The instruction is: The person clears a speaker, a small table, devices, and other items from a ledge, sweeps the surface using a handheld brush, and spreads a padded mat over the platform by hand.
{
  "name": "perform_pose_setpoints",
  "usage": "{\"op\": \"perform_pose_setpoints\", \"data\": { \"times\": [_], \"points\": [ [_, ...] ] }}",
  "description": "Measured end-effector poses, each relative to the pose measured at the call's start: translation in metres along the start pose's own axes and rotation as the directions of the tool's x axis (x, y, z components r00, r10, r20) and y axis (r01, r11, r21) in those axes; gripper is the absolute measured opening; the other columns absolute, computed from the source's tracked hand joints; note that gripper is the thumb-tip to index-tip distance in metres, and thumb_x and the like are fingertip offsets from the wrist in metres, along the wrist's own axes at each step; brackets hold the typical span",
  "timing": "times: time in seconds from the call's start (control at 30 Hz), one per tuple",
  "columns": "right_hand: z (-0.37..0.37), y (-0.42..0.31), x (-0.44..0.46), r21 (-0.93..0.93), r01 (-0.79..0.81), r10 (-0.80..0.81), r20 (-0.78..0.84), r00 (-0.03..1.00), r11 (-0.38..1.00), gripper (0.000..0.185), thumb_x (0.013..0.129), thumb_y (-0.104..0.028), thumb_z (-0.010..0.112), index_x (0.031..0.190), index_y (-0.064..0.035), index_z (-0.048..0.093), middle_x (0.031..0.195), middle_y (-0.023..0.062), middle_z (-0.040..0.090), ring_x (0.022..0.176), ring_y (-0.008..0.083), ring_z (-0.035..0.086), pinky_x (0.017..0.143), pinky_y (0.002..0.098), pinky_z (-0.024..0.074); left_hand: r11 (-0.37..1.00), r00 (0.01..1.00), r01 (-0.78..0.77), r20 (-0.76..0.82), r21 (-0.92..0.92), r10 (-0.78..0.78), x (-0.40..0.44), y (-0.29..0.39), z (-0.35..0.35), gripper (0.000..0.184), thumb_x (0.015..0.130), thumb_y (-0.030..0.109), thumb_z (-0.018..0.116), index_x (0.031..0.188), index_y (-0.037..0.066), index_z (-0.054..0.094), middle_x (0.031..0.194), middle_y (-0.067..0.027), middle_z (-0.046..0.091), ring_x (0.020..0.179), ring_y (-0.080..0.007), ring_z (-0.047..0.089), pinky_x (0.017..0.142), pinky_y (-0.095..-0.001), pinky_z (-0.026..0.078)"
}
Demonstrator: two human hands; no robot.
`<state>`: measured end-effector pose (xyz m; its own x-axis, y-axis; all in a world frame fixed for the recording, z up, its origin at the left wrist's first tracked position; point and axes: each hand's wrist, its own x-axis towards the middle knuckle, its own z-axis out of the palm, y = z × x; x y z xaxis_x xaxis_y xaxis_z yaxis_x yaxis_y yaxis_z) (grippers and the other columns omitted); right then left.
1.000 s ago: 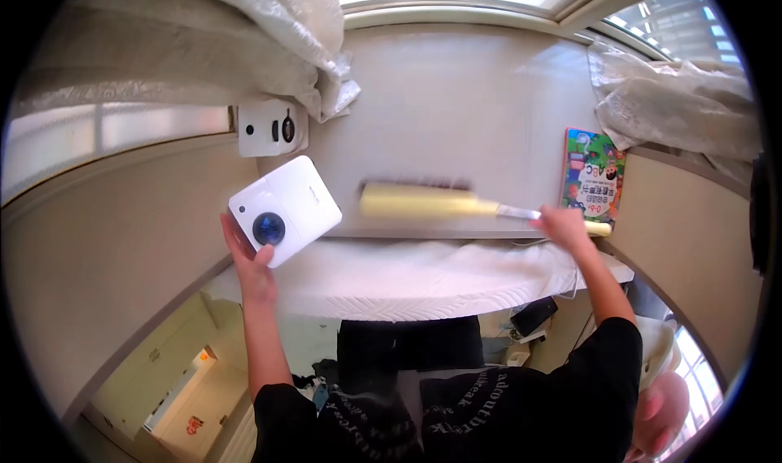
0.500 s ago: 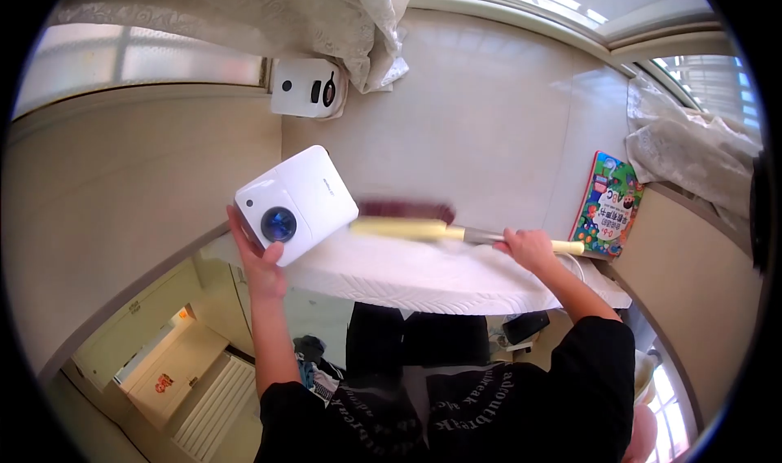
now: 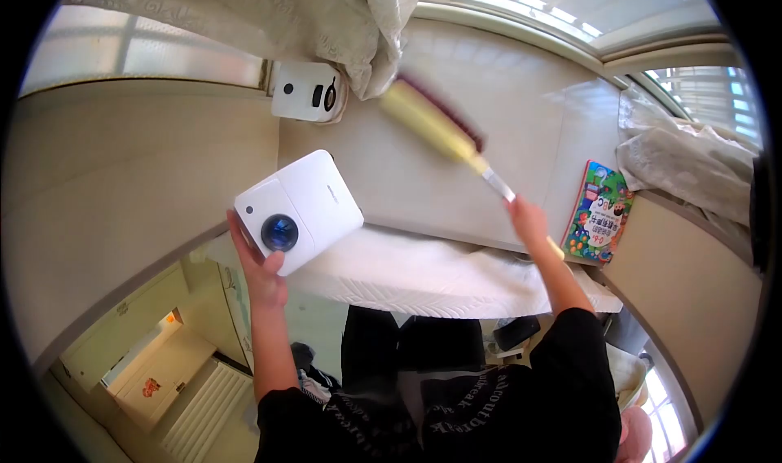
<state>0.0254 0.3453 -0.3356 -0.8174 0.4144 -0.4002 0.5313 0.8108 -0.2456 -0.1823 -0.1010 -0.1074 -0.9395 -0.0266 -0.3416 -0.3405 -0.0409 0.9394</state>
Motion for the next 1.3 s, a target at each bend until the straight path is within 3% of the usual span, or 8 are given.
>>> {"op": "perform_pose_setpoints", "data": {
  "times": [0.13, 0.33, 0.47, 0.83, 0.97, 1.07, 1.17, 1.3],
  "points": [
    [-0.034, -0.003, -0.047, -0.043, 0.423, -0.372, 0.403, 0.836, 0.905, 0.044, 0.1, -0.054, 0.056, 0.092, -0.0116, 0.061, 0.068, 0.0141, 0.067, 0.065, 0.0373, 0.069, 0.057, 0.0506, 0.0525, 0.999, 0.999, -0.025, 0.043, 0.047, 0.023, -0.003, 0.005, 0.022, 0.122, 0.065, 0.031, 0.088, 0.165, 0.017, 0.019, 0.158, -0.0055, 0.037, 0.143, -0.0247, 0.041, 0.119, -0.0402, 0.035],
    [-0.076, 0.112, -0.029, -0.095, 0.07, -0.068, 0.026, 0.997, 0.993, 0.049, 0.102, -0.058, 0.05, 0.092, -0.0102, 0.06, 0.064, 0.0169, 0.063, 0.065, 0.0414, 0.067, 0.056, 0.0538, 0.0491, 1.0, 0.995, -0.004, 0.101, -0.005, 0.005, 0.0, 0.009, 0.045, 0.126, 0.063, 0.026, 0.091, 0.166, 0.017, 0.017, 0.159, -0.0065, 0.036, 0.144, -0.026, 0.039, 0.119, -0.0405, 0.034],
    [-0.063, 0.166, -0.018, 0.194, -0.342, 0.383, -0.245, 0.891, 0.919, 0.049, 0.106, -0.053, 0.044, 0.093, -0.008, 0.057, 0.068, 0.0229, 0.064, 0.068, 0.0477, 0.064, 0.058, 0.0585, 0.0461, 0.999, 0.992, 0.002, 0.124, 0.038, -0.007, 0.006, 0.008, 0.068, 0.124, 0.065, 0.025, 0.088, 0.165, 0.016, 0.017, 0.159, -0.007, 0.035, 0.144, -0.026, 0.039, 0.119, -0.0407, 0.034],
    [-0.105, 0.128, -0.146, -0.067, 0.237, -0.191, 0.405, 0.894, 0.969, 0.047, 0.096, -0.057, 0.059, 0.087, -0.0106, 0.061, 0.069, 0.0132, 0.066, 0.064, 0.0381, 0.066, 0.06, 0.0518, 0.0509, 0.994, 0.949, -0.039, 0.316, 0.098, 0.006, 0.027, -0.015, 0.152, 0.122, 0.067, 0.018, 0.088, 0.165, 0.015, 0.015, 0.162, -0.0088, 0.03, 0.148, -0.0271, 0.034, 0.121, -0.0415, 0.031],
    [-0.103, 0.167, -0.19, -0.003, -0.137, 0.136, 0.169, 0.976, 0.991, 0.043, 0.101, -0.05, 0.057, 0.087, -0.0099, 0.061, 0.073, 0.0158, 0.068, 0.069, 0.0374, 0.066, 0.06, 0.0492, 0.0487, 0.977, 0.898, -0.158, 0.433, 0.146, 0.081, 0.026, -0.024, 0.216, 0.128, 0.065, 0.015, 0.092, 0.165, 0.013, 0.012, 0.164, -0.0116, 0.027, 0.149, -0.0289, 0.032, 0.122, -0.0435, 0.03],
    [-0.08, 0.197, -0.229, 0.41, -0.353, 0.431, -0.115, 0.895, 0.841, 0.041, 0.105, -0.044, 0.053, 0.083, -0.0099, 0.058, 0.066, 0.0097, 0.063, 0.059, 0.028, 0.061, 0.054, 0.0402, 0.0445, 0.887, 0.82, -0.365, 0.55, 0.284, 0.161, 0.033, -0.067, 0.258, 0.132, 0.062, 0.019, 0.095, 0.165, 0.012, 0.012, 0.161, -0.0123, 0.03, 0.148, -0.0292, 0.034, 0.122, -0.0436, 0.03],
    [-0.081, 0.197, -0.256, 0.884, -0.445, 0.766, 0.185, 0.616, 0.145, 0.045, 0.109, -0.048, 0.045, 0.081, -0.0126, 0.049, 0.058, -0.0022, 0.043, 0.045, 0.011, 0.04, 0.043, 0.0295, 0.0345, 0.653, 0.754, -0.555, 0.643, 0.516, 0.134, 0.02, -0.095, 0.328, 0.133, 0.056, 0.02, 0.095, 0.163, 0.017, 0.018, 0.15, -0.0161, 0.038, 0.14, -0.035, 0.04, 0.117, -0.0484, 0.036],
    [-0.116, 0.171, -0.266, 0.898, -0.44, 0.852, 0.213, 0.478, 0.023, 0.044, 0.112, -0.044, 0.041, 0.081, -0.0136, 0.049, 0.061, -0.008, 0.038, 0.049, 0.0029, 0.035, 0.043, 0.0228, 0.0255, 0.447, 0.74, -0.595, 0.672, 0.668, -0.02, -0.01, -0.14, 0.427, 0.131, 0.051, 0.031, 0.094, 0.161, 0.029, 0.023, 0.14, -0.0223, 0.04, 0.132, -0.0424, 0.04, 0.11, -0.0546, 0.038]
  ]
}}
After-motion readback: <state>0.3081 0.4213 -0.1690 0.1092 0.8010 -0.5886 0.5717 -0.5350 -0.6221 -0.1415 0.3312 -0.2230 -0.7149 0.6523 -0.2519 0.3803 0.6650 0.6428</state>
